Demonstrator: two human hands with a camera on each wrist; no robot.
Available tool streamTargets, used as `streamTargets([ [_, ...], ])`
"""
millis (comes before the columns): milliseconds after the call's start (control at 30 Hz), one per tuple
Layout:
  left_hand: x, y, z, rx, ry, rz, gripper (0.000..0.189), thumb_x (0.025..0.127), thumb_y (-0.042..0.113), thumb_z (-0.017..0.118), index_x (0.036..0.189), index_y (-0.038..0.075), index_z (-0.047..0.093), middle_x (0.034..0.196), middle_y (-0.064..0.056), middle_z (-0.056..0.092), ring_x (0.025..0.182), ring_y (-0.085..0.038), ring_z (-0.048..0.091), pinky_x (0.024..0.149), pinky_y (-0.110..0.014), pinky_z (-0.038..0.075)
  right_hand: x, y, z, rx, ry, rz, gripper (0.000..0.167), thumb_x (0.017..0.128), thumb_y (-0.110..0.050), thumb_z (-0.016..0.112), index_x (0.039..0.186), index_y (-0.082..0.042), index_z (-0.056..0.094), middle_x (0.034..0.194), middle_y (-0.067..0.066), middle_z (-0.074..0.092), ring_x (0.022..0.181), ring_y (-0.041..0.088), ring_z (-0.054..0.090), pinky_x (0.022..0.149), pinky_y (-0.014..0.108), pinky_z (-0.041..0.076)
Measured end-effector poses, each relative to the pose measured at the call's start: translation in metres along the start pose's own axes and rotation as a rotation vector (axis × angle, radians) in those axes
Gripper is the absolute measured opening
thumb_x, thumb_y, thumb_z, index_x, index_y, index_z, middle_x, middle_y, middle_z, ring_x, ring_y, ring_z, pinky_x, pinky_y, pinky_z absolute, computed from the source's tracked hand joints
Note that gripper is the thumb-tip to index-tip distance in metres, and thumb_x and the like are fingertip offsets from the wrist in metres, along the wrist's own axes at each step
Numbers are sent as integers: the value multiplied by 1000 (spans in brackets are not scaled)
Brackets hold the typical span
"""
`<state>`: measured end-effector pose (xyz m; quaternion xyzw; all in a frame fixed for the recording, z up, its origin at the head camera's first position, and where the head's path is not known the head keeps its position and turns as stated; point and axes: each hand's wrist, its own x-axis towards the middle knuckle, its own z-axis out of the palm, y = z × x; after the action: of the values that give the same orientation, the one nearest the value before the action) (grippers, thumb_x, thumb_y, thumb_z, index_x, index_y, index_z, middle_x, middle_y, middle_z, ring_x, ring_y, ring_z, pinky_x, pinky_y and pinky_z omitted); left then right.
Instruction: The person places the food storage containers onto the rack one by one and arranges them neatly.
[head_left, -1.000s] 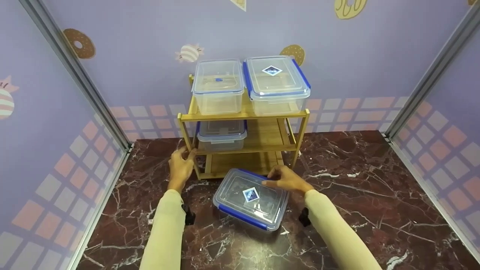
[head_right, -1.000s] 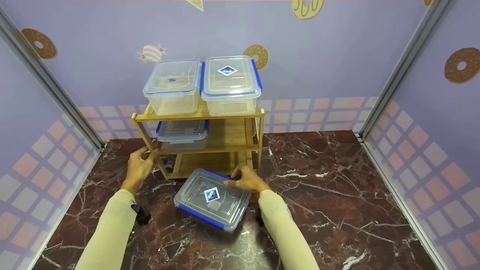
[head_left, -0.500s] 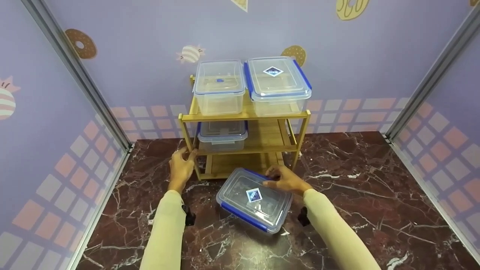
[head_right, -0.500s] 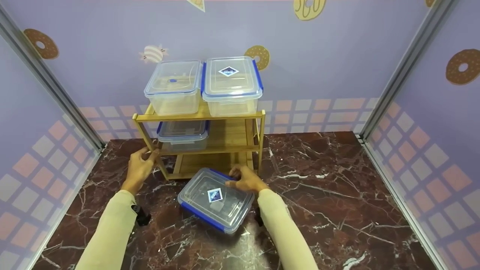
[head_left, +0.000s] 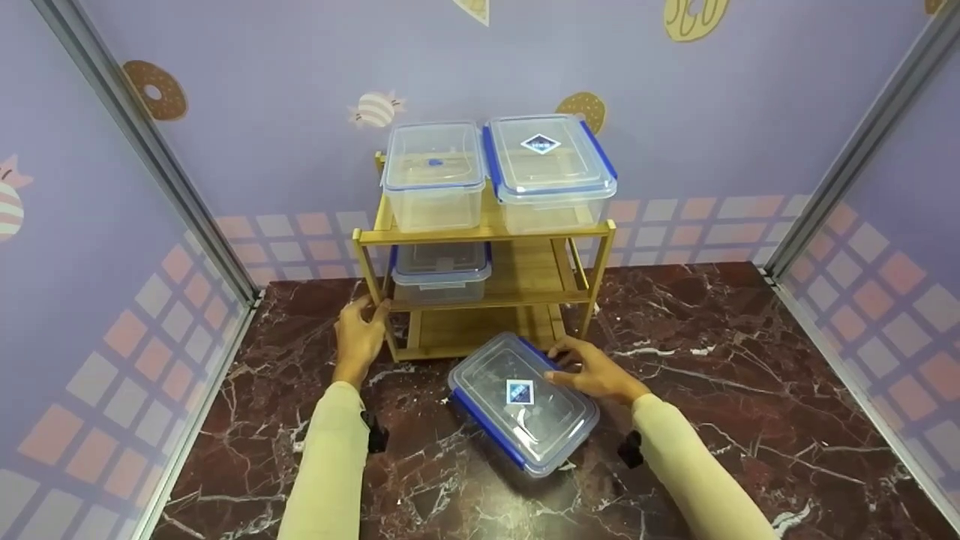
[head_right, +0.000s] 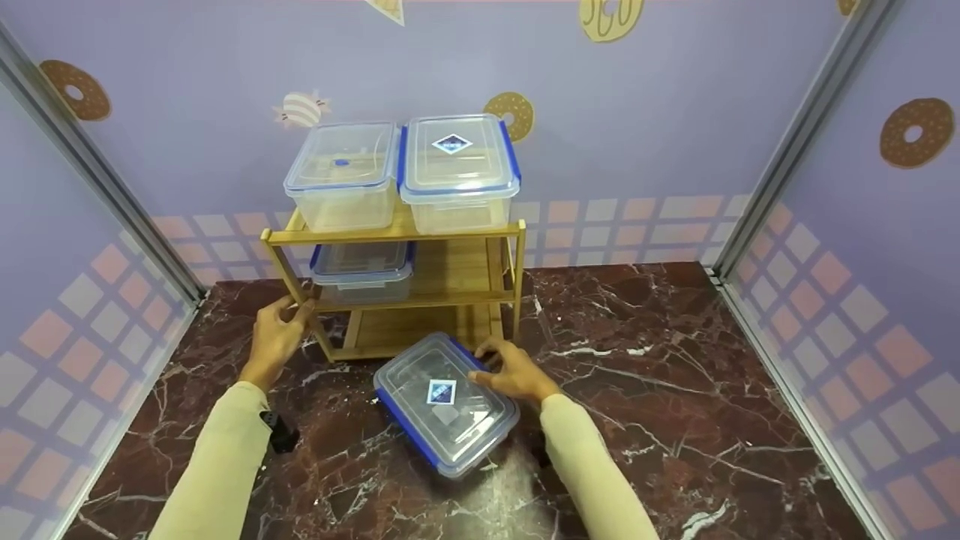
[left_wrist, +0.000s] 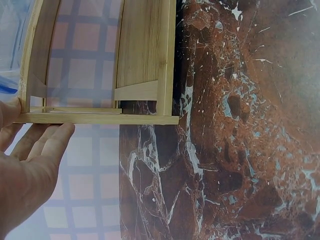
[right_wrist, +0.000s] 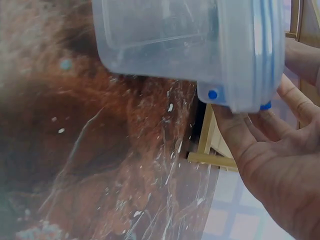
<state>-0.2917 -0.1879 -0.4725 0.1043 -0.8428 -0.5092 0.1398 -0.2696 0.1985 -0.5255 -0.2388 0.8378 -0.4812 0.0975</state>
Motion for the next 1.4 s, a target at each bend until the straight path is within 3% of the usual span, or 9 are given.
streamTargets([
  [300,-1,-3,-1,0,7,10,33,101,26,64,126,5,69,123,-19,68,121,-35,59,108,-50,38,-19,8,0,-69,69,-83,38,91,-16,76,120,1,57,121,21,62,104,38,63,89,55,53],
  [500,-1,-2,-1,-13,4,11,33,101,26,64,125,5,70,122,-19,69,113,-34,63,103,-49,43,-34,2,3,-17,140,-37,40,90,-9,76,124,1,56,118,27,62,101,41,64,83,53,55],
  [700,0,0,1,-22,14,19,31,101,25,64,124,4,70,122,-19,69,108,-33,65,99,-47,47,-44,5,4,87,150,74,48,91,-13,76,134,-5,54,114,26,62,92,34,65,68,47,58],
  [800,0,-1,1,-25,12,23,30,101,23,64,123,4,70,120,-19,69,106,-33,66,97,-47,48,-49,2,7,148,147,118,54,92,-13,75,140,-7,51,112,27,61,89,31,65,61,50,57],
  [1000,-1,0,-2,-30,10,28,31,101,23,64,124,3,70,110,-19,72,95,-32,67,90,-45,49,-54,0,16,309,138,199,59,93,-11,73,146,-11,48,118,28,51,91,32,64,62,51,59],
  [1233,0,0,-2,-32,17,27,32,101,23,64,125,3,70,114,-19,70,102,-32,66,95,-46,47,-56,6,23,363,154,196,58,92,-13,75,144,-10,49,113,26,47,88,31,63,61,49,59],
  [1400,-1,0,0,-19,11,18,32,100,26,64,124,5,70,116,-18,71,106,-32,65,98,-46,46,-58,11,27,473,162,214,60,92,-11,75,145,-10,48,118,27,50,91,32,68,70,54,59],
])
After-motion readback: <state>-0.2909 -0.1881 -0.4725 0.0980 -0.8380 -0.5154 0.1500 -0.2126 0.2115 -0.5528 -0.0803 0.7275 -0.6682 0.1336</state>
